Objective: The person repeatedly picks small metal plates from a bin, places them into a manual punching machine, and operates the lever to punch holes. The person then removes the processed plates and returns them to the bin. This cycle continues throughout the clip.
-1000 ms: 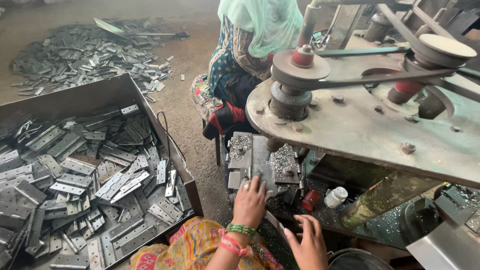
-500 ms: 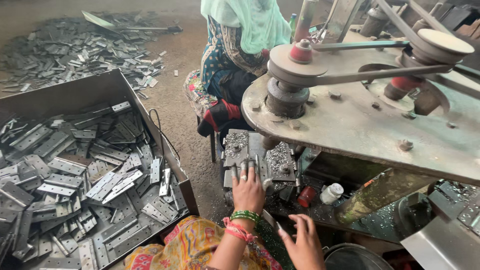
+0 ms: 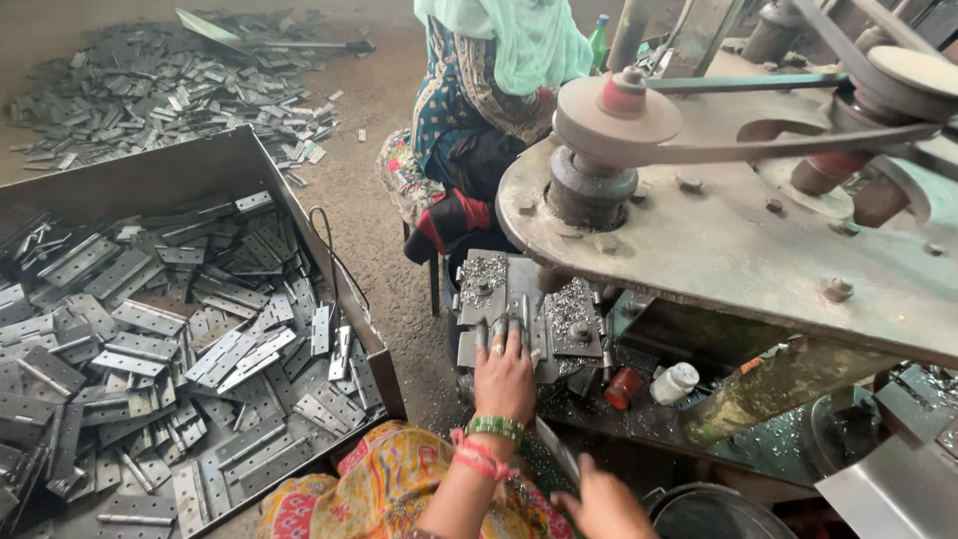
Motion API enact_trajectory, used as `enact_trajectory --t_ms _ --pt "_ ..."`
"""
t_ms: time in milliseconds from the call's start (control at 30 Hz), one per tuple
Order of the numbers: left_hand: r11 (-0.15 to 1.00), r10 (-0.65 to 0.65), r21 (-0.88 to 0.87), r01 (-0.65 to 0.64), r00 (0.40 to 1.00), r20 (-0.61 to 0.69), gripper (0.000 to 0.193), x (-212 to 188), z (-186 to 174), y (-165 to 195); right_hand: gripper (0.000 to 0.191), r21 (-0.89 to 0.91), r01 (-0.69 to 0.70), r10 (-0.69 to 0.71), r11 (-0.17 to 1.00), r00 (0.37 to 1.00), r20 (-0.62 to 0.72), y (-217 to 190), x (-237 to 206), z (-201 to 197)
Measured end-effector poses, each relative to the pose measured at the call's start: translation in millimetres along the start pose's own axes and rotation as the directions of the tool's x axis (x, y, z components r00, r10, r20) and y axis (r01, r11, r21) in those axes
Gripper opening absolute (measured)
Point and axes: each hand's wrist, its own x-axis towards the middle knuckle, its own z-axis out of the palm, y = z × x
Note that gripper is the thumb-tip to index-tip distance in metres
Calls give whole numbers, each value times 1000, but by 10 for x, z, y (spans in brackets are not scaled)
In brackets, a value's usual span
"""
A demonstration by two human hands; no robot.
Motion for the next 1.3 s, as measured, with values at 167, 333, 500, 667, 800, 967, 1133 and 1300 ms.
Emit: enact_trajectory --t_ms 167,333,500,667,800,967,1133,1300 --pt "1000 -1 -27 -4 985 -174 34 179 -15 -5 69 8 -5 6 1000 1000 -22 -57 51 136" --pt "1000 11 -25 -15 989 -145 35 88 -34 -3 75 29 -60 60 998 998 19 -56 99 367" --pt "999 30 35 -26 994 -105 36 216 -32 -59 81 -43 14 -12 999 999 43 99 86 18" --pt "1000 4 -16 -6 991 -131 31 376 -76 -71 87 -17 26 -25 1000 998 51 -10 100 47" --pt "999 32 -21 -36 984 -176 31 183 -89 -32 91 35 -75 75 997 997 1 -68 126 340" --pt "996 18 -80 -29 991 -132 32 60 -26 -32 97 -53 -23 25 998 999 24 119 105 232" --pt "997 14 -66 -28 980 -198 28 244 87 -87 73 -65 12 -11 998 1000 9 151 92 44" --pt "989 30 -133 -66 966 -258 23 309 139 -99 70 120 -95 106 988 990 -89 128 116 319"
